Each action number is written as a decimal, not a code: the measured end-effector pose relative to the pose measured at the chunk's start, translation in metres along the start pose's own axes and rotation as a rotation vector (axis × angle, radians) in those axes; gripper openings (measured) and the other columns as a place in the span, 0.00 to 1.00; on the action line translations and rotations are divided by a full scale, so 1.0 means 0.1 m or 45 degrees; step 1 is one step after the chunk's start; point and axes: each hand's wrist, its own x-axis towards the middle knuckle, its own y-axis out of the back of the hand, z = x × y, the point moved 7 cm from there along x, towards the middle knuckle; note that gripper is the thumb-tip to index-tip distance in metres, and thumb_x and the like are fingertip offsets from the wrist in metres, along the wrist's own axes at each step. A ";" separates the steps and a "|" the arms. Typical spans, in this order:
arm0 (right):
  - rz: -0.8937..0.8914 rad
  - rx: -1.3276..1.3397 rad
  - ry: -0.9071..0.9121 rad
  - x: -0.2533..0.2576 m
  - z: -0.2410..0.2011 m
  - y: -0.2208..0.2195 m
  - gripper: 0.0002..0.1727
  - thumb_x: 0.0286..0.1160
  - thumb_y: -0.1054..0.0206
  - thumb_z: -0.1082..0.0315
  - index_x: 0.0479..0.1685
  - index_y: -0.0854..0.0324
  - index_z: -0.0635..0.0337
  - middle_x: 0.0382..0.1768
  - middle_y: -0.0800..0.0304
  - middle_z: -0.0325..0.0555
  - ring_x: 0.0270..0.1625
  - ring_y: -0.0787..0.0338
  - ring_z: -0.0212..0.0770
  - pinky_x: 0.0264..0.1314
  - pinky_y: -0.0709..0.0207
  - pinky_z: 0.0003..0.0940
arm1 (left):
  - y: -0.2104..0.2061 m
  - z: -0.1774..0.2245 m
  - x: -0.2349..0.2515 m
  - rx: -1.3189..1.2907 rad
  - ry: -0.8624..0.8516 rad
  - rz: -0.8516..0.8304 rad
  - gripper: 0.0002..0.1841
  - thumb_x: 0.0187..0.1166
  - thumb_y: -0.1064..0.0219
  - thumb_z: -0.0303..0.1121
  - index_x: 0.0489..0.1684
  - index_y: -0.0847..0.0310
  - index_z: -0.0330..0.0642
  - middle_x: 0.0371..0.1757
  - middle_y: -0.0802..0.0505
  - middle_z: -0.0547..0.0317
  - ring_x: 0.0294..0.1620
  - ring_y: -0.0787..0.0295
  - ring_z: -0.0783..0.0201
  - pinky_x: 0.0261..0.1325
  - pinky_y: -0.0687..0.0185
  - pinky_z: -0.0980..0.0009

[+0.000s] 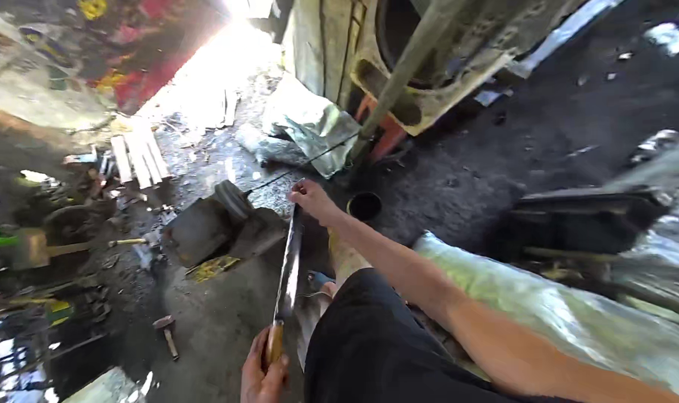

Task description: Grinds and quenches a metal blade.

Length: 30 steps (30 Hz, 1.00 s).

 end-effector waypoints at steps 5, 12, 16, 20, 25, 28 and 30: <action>0.215 -0.043 -0.319 0.03 1.38 1.26 0.30 0.80 0.31 0.47 0.71 0.26 0.60 0.53 0.12 0.55 0.42 0.10 0.47 0.46 0.13 0.48 | -0.79 -0.21 0.78 -0.099 0.127 -0.249 0.27 0.77 0.36 0.33 0.78 0.26 0.36 0.30 0.11 0.46 0.18 0.16 0.56 0.19 0.13 0.60; 0.571 -0.267 -0.709 0.07 3.90 2.74 0.25 0.84 0.38 0.50 0.68 0.22 0.61 0.56 0.10 0.60 0.56 0.08 0.58 0.61 0.16 0.64 | -2.36 -0.96 2.93 0.125 0.315 -0.415 0.21 0.91 0.45 0.36 0.75 0.24 0.34 0.32 0.11 0.49 0.20 0.15 0.57 0.22 0.12 0.60; 0.501 -0.405 -0.692 0.47 4.86 3.05 0.20 0.87 0.44 0.57 0.63 0.18 0.62 0.53 0.09 0.59 0.57 0.09 0.57 0.62 0.18 0.62 | -3.20 -1.61 4.04 0.189 0.427 -0.394 0.20 0.94 0.46 0.37 0.73 0.23 0.33 0.33 0.10 0.48 0.20 0.15 0.59 0.22 0.13 0.63; 0.374 -0.453 -0.524 1.21 5.36 3.03 0.19 0.90 0.46 0.59 0.63 0.16 0.60 0.57 0.09 0.57 0.63 0.10 0.54 0.70 0.19 0.59 | -3.70 -2.04 4.72 0.187 0.509 -0.322 0.19 0.94 0.47 0.37 0.74 0.23 0.37 0.33 0.11 0.48 0.20 0.15 0.59 0.21 0.13 0.65; 0.311 -0.517 -0.576 1.99 5.93 2.93 0.19 0.86 0.45 0.60 0.64 0.17 0.61 0.59 0.10 0.60 0.68 0.12 0.58 0.72 0.20 0.59 | -3.97 -2.34 5.10 0.156 0.536 -0.305 0.19 0.94 0.46 0.37 0.76 0.24 0.42 0.35 0.12 0.47 0.21 0.14 0.58 0.22 0.12 0.64; 0.301 -0.487 -0.836 2.15 6.16 2.92 0.23 0.87 0.47 0.55 0.61 0.18 0.66 0.61 0.11 0.63 0.69 0.12 0.61 0.68 0.21 0.65 | -4.05 -2.38 5.18 0.098 0.537 -0.290 0.19 0.94 0.46 0.35 0.77 0.25 0.40 0.37 0.12 0.46 0.22 0.14 0.58 0.24 0.12 0.65; 0.338 -0.292 -0.926 2.18 6.26 2.89 0.25 0.88 0.48 0.54 0.62 0.18 0.68 0.63 0.12 0.64 0.71 0.14 0.60 0.69 0.23 0.66 | -4.11 -2.37 5.19 0.048 0.558 -0.281 0.19 0.93 0.47 0.34 0.78 0.26 0.40 0.39 0.12 0.46 0.23 0.14 0.58 0.25 0.12 0.65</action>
